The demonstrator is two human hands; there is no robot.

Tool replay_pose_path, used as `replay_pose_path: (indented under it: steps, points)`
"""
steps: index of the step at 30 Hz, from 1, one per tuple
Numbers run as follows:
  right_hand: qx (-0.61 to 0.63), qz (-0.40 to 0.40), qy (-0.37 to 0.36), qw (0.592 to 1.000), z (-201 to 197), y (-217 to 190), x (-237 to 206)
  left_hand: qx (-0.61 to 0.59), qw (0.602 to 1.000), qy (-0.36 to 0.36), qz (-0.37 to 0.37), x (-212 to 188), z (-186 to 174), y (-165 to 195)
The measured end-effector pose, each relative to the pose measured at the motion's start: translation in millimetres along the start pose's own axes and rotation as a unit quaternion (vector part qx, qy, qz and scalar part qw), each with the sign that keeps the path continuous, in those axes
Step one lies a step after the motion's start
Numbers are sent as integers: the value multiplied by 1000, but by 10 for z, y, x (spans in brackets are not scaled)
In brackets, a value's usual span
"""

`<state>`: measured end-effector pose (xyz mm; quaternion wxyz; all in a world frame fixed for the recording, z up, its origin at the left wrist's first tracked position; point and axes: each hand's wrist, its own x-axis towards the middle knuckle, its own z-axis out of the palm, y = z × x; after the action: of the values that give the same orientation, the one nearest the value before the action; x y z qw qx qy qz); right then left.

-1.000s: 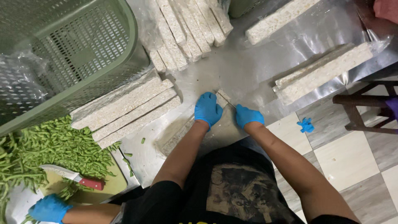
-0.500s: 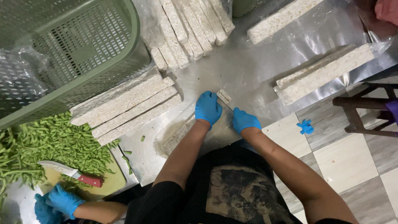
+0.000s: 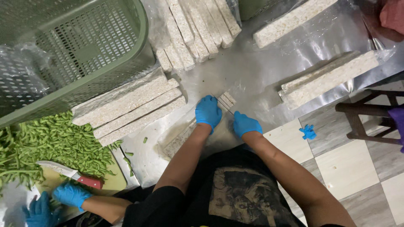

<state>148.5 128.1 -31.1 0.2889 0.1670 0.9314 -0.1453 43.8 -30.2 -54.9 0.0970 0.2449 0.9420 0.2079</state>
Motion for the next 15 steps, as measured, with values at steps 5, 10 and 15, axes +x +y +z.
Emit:
replay_pose_path:
  steps: [5,10,15]
  points:
    - [10,-10,7,1000,53,-57,-31,-11,1000,-11,-7,-13,-71,15]
    - [-1,7,1,1000,208,-27,130,-10,1000,-4,-2,-12,-65,-3]
    - [-10,1,-5,1000,173,-31,151,-42,999,-23,-6,-94,-37,-105]
